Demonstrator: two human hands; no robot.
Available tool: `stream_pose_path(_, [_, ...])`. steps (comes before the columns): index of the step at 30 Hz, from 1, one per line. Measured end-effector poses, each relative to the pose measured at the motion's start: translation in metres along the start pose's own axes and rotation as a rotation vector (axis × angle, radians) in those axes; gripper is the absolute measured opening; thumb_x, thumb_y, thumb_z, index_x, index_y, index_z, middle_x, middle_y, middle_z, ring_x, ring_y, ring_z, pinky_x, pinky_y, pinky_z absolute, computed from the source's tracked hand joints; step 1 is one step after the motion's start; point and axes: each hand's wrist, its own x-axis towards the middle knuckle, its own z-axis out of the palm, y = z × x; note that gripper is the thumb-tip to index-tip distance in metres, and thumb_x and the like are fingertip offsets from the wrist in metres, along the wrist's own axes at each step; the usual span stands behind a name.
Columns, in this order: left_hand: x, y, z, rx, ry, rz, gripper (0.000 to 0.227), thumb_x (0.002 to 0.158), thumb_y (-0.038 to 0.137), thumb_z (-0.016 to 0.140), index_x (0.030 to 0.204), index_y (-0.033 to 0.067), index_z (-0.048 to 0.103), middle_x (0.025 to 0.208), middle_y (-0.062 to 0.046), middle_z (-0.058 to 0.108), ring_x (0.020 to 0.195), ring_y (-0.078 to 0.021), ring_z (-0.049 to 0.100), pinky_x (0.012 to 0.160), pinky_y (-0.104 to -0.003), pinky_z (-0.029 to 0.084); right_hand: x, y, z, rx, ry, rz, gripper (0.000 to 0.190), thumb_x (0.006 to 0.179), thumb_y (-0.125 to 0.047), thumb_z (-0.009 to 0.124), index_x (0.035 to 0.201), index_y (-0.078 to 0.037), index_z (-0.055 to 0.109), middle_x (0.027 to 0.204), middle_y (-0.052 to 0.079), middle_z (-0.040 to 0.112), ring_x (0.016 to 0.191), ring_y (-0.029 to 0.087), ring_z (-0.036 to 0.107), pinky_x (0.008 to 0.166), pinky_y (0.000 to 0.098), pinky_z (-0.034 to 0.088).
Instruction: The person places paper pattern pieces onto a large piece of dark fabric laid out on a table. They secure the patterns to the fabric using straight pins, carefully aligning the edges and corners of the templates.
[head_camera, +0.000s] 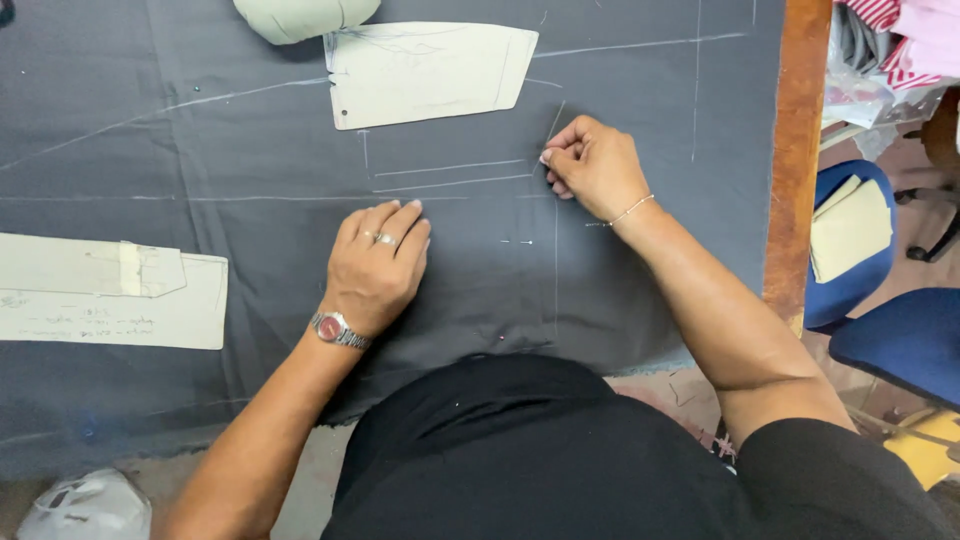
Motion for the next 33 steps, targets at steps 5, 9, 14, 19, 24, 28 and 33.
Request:
stream_pose_path(5, [-0.027,-0.005,-0.02,0.058,0.01,-0.042,0.015,0.099,0.018,0.064,0.101,0.0076,0.074,0.109,-0.012,0.074,0.103,-0.0292,0.07,0.091,-0.042,0.054,0.007,0.005,-0.006,0.07,-0.004,0.009,0.01,0.094,-0.004,0.067,0.101,0.004,0.067,0.071,0.016,0.072,0.054,0.014,0.071,0.049,0.0236,0.066])
stream_pose_path(9, [-0.038,-0.01,-0.027,0.059,0.041,-0.088,0.022,0.101,0.025,0.063,0.103,0.0059,0.074,0.111,-0.014,0.074,0.108,-0.0314,0.07,0.095,-0.044,0.054,-0.002,-0.004,0.013,0.115,-0.093,-0.079,0.016,0.101,-0.006,0.065,0.111,0.006,0.062,0.078,0.02,0.071,0.061,0.016,0.071,0.055,0.0275,0.066])
stream_pose_path(14, [-0.045,-0.009,-0.028,0.047,0.043,-0.116,0.027,0.104,0.025,0.058,0.107,0.0027,0.073,0.113,-0.017,0.073,0.111,-0.0331,0.07,0.1,-0.046,0.052,-0.011,-0.05,0.078,0.045,-0.256,-0.232,0.012,0.098,-0.003,0.066,0.106,0.005,0.065,0.076,0.02,0.072,0.059,0.019,0.071,0.052,0.0288,0.065])
stream_pose_path(19, [-0.047,-0.009,-0.026,0.05,0.045,-0.115,0.027,0.104,0.025,0.058,0.108,0.0024,0.072,0.114,-0.017,0.072,0.113,-0.0336,0.069,0.101,-0.047,0.052,0.007,-0.078,0.13,0.002,-0.303,-0.302,0.01,0.096,-0.005,0.067,0.102,0.003,0.066,0.071,0.015,0.073,0.056,0.017,0.071,0.047,0.0249,0.064])
stream_pose_path(24, [-0.05,-0.008,-0.026,0.06,0.02,-0.135,0.025,0.102,0.025,0.06,0.108,0.004,0.072,0.115,-0.016,0.072,0.114,-0.0316,0.069,0.101,-0.046,0.052,0.03,-0.072,0.152,-0.107,-0.332,-0.364,0.007,0.093,-0.007,0.065,0.094,0.0,0.065,0.062,0.01,0.07,0.044,0.014,0.066,0.037,0.024,0.057])
stream_pose_path(28, [-0.049,-0.007,-0.028,0.061,0.013,-0.143,0.025,0.102,0.026,0.06,0.108,0.005,0.072,0.115,-0.015,0.072,0.114,-0.0307,0.069,0.102,-0.046,0.052,0.018,-0.078,0.151,-0.226,-0.363,-0.394,0.006,0.09,-0.008,0.066,0.087,-0.004,0.065,0.056,0.005,0.067,0.039,0.014,0.064,0.033,0.0259,0.052])
stream_pose_path(33, [-0.052,-0.01,-0.026,0.034,0.022,-0.153,0.027,0.103,0.027,0.06,0.11,0.0044,0.072,0.116,-0.015,0.072,0.115,-0.0301,0.069,0.104,-0.045,0.051,0.029,-0.079,0.105,0.142,-0.215,-0.349,0.016,0.105,-0.007,0.058,0.118,-0.002,0.065,0.079,0.018,0.07,0.066,0.019,0.072,0.055,0.031,0.065])
